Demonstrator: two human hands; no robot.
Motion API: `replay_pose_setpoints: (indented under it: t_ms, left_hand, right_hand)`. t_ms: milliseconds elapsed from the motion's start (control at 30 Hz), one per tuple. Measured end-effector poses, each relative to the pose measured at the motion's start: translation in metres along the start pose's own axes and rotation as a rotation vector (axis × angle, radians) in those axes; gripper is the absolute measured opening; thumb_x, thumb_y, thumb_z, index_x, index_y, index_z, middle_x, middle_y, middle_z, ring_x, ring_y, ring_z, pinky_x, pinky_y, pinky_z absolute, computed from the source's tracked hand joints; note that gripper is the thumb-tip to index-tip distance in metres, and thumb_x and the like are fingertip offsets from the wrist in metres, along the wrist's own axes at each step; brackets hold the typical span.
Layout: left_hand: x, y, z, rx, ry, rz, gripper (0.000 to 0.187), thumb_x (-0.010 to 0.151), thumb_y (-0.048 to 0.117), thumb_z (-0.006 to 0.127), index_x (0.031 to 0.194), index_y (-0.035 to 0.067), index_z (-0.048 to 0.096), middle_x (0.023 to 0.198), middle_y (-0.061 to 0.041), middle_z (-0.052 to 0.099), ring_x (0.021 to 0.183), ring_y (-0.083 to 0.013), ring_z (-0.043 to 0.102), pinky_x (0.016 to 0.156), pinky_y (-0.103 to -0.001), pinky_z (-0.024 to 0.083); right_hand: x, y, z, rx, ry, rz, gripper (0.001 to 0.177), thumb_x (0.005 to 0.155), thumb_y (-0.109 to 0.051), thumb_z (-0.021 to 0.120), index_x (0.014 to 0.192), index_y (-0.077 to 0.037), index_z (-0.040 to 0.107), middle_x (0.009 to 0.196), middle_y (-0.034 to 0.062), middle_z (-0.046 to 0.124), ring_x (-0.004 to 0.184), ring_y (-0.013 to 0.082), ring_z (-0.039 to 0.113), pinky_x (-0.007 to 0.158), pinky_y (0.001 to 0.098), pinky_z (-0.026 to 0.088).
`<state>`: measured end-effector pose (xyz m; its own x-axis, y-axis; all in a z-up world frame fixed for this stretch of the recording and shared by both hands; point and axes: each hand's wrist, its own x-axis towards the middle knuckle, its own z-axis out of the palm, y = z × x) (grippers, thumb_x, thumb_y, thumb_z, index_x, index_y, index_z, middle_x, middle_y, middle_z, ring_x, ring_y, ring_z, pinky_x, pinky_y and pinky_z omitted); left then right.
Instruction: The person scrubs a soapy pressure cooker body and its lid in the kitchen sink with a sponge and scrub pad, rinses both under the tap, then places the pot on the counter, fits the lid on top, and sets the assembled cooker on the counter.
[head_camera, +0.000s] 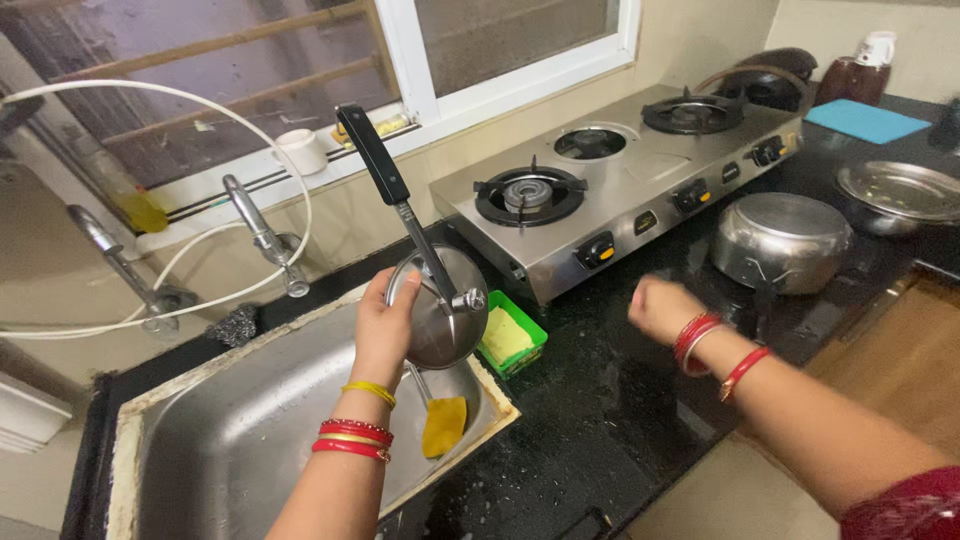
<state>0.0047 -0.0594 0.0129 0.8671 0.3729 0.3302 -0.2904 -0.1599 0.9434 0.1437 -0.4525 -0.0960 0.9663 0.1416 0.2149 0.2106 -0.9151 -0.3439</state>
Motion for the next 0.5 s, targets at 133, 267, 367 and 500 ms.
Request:
replay_pose_setpoints:
  t_ms: [133, 267, 367, 500]
  left_hand:
    - [-0.005, -0.002, -0.013, -0.024, 0.022, 0.010, 0.031, 0.096, 0.028, 0.068, 0.113, 0.003, 0.070, 0.098, -0.005, 0.073, 0.089, -0.0114, 0.063, 0.081, -0.026, 0.050]
    - [-0.011, -0.006, -0.032, -0.053, 0.072, -0.028, 0.032, 0.095, 0.029, 0.068, 0.115, 0.004, 0.069, 0.102, -0.005, 0.073, 0.092, -0.0115, 0.064, 0.084, -0.026, 0.051]
    - [-0.014, -0.011, -0.052, -0.020, 0.104, 0.004, 0.035, 0.093, 0.029, 0.069, 0.117, 0.004, 0.068, 0.105, -0.004, 0.073, 0.095, -0.0118, 0.066, 0.086, -0.026, 0.051]
    - [-0.026, -0.020, -0.074, 0.104, 0.098, 0.020, 0.035, 0.093, 0.030, 0.070, 0.115, 0.002, 0.070, 0.100, -0.006, 0.075, 0.091, -0.0130, 0.067, 0.083, -0.028, 0.052]
  right_hand:
    - [0.035, -0.040, -0.087, 0.267, 0.173, -0.003, 0.023, 0.098, -0.024, 0.064, 0.111, -0.008, 0.074, 0.091, 0.0135, 0.077, 0.078, 0.0246, 0.075, 0.078, 0.0373, 0.058]
    - [0.052, -0.108, -0.155, 0.397, 0.265, -0.237, 0.024, 0.093, -0.030, 0.071, 0.105, -0.011, 0.079, 0.084, 0.0089, 0.077, 0.073, 0.0195, 0.074, 0.071, 0.0350, 0.057]
    - [0.054, -0.171, -0.176, 0.393, 0.328, -0.316, 0.023, 0.092, -0.030, 0.073, 0.101, -0.010, 0.080, 0.081, 0.0099, 0.076, 0.072, 0.0207, 0.073, 0.071, 0.0354, 0.057]
    - [0.060, -0.252, -0.179, 0.460, 0.426, -0.472, 0.020, 0.090, -0.028, 0.076, 0.095, -0.009, 0.081, 0.083, 0.0104, 0.077, 0.077, 0.0210, 0.074, 0.075, 0.0347, 0.057]
